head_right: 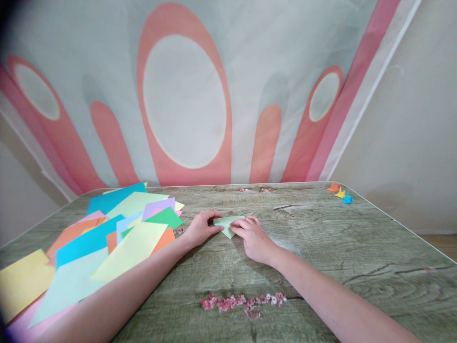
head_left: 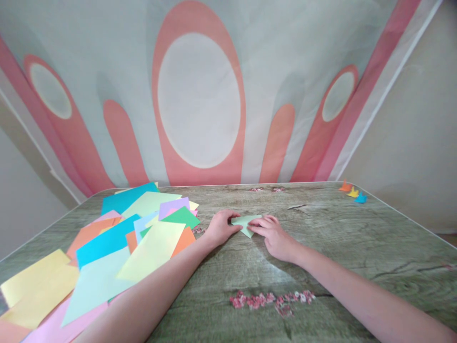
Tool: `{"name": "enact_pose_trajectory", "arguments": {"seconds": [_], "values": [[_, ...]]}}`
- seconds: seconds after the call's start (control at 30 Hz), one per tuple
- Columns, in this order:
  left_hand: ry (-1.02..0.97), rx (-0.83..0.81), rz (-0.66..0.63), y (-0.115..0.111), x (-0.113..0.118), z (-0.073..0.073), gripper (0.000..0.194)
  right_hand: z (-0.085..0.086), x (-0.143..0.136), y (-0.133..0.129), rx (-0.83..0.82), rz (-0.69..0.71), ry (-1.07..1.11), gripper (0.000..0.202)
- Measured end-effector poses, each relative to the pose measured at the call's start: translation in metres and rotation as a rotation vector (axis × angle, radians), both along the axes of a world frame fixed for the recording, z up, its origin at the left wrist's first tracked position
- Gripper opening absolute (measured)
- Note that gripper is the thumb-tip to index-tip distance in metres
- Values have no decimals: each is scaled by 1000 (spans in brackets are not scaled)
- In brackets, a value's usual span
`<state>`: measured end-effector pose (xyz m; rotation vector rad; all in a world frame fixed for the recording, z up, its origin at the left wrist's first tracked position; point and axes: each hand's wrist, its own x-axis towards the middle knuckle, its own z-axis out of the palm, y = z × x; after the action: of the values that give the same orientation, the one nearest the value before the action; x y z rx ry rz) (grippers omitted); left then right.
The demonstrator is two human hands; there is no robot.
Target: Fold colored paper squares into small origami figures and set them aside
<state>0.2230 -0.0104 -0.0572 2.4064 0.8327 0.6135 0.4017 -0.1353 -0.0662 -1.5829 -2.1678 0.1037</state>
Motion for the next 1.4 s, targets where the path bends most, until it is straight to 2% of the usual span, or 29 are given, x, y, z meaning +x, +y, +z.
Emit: {"name": "enact_pose_trajectory", "arguments": {"seconds": [0.3, 0.43, 0.57, 0.63, 0.73, 1.0, 1.17, 1.4], "values": [[12, 65, -68, -1, -2, 2, 17, -3, 2, -1, 128, 37, 16, 55], [19, 68, -78, -3, -2, 4, 15, -1, 1, -3, 186, -8, 15, 52], [33, 61, -77, -5, -2, 8, 15, 1, 0, -2, 213, -81, 48, 66], [36, 58, -79, -5, -1, 8, 16, 0, 1, -1, 194, -67, 33, 74], [31, 62, -81, -4, -1, 7, 16, -1, 0, 1, 152, -33, 2, 74], [30, 61, -98, -4, -2, 6, 17, 2, 2, 9, 185, -142, 63, 39], [32, 54, -99, -5, -2, 7, 16, -2, 5, 16, 158, -144, 49, 26], [50, 142, -133, -6, -2, 4, 17, -3, 6, 23, 152, -134, 48, 14]]}}
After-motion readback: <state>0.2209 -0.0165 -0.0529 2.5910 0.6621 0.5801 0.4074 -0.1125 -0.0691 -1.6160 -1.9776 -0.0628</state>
